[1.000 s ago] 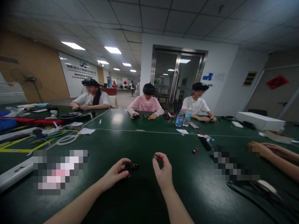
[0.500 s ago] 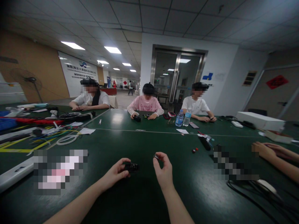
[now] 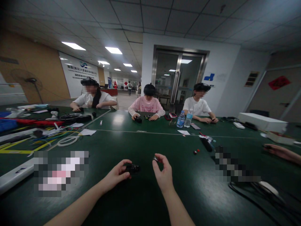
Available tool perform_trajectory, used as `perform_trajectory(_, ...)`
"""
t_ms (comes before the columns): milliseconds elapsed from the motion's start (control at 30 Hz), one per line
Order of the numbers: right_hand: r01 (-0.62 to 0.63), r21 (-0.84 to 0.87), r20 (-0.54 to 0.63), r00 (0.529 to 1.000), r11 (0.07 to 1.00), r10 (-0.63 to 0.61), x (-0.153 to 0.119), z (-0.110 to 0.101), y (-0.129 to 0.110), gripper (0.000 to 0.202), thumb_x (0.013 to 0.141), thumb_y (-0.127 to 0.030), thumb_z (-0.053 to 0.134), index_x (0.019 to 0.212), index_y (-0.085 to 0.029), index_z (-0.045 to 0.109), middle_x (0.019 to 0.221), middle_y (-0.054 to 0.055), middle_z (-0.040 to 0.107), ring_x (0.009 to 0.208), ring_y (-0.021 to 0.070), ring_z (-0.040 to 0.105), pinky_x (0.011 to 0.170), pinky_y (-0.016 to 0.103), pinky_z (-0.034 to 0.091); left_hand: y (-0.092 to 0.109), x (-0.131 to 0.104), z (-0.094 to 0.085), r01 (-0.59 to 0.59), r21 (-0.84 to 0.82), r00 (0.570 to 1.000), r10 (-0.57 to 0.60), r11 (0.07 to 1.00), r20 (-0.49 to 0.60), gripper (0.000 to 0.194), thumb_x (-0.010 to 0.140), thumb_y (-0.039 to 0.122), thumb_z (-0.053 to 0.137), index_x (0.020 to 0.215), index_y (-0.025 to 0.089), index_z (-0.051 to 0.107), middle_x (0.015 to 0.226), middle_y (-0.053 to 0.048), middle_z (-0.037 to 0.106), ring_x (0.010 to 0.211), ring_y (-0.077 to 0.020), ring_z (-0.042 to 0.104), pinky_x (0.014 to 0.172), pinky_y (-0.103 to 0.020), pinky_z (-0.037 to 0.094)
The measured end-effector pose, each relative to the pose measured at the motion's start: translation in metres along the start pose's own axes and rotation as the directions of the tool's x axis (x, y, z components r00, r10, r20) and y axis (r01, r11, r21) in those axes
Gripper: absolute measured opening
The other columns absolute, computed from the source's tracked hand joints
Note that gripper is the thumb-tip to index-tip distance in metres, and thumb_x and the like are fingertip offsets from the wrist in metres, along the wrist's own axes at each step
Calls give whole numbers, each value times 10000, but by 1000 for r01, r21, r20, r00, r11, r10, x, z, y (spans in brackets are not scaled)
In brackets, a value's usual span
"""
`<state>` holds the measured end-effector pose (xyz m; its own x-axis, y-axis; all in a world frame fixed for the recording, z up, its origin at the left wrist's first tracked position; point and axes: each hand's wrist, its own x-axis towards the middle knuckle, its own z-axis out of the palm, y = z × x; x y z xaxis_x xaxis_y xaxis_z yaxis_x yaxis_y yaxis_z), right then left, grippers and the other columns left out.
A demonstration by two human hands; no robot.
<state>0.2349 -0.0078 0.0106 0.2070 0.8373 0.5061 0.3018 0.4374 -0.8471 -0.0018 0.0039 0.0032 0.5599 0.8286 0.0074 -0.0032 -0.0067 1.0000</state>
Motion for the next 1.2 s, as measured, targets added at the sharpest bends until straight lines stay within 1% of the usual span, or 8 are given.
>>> perform_trajectory(200,-3,-8,17,1000,1000,3,-1,0,-5,256,752,-313,587,990,-219,592,929,42,629,885,201,580,806,366,469,0,1,0,-22,-11,1000,22,1000,15,408,789,231,559,1143,227,355,998,-46,605,870,-178,582,789,-348,425)
perform_trajectory(533,-13,1,55,998,1000,13,-4,3,-12,263,744,-320,596,988,-221,608,925,41,638,889,207,586,823,387,471,3,-2,1,9,16,1000,-9,1000,-1,409,791,241,550,1152,231,358,1007,-50,602,890,-195,581,801,-366,422)
perform_trajectory(800,-34,-35,140,989,999,39,-8,9,-16,281,749,-288,593,1022,-222,592,941,43,639,907,207,589,853,401,460,8,-2,5,-1,16,1000,1,1000,-2,407,781,246,565,1127,222,351,979,-42,604,852,-172,582,789,-348,420)
perform_trajectory(900,-48,-34,168,984,998,53,-9,11,-16,286,741,-283,599,1021,-227,597,941,40,643,911,211,591,853,405,461,6,-1,5,2,13,1000,-2,1000,-8,407,779,250,566,1127,227,357,991,-42,606,857,-175,583,789,-350,416)
perform_trajectory(1033,-61,-32,204,977,998,66,-10,13,-19,277,731,-289,607,1001,-230,614,933,41,643,910,216,592,852,410,462,1,1,4,-32,8,999,32,999,-13,409,774,259,572,1129,228,370,962,-38,613,848,-186,585,789,-360,414)
perform_trajectory(1200,-77,-49,239,967,996,87,-12,17,-23,267,730,-303,604,989,-240,622,933,35,643,909,218,592,846,410,462,1,0,3,-32,19,999,32,999,-3,387,785,242,563,1125,229,378,947,-32,615,860,-184,581,789,-352,419)
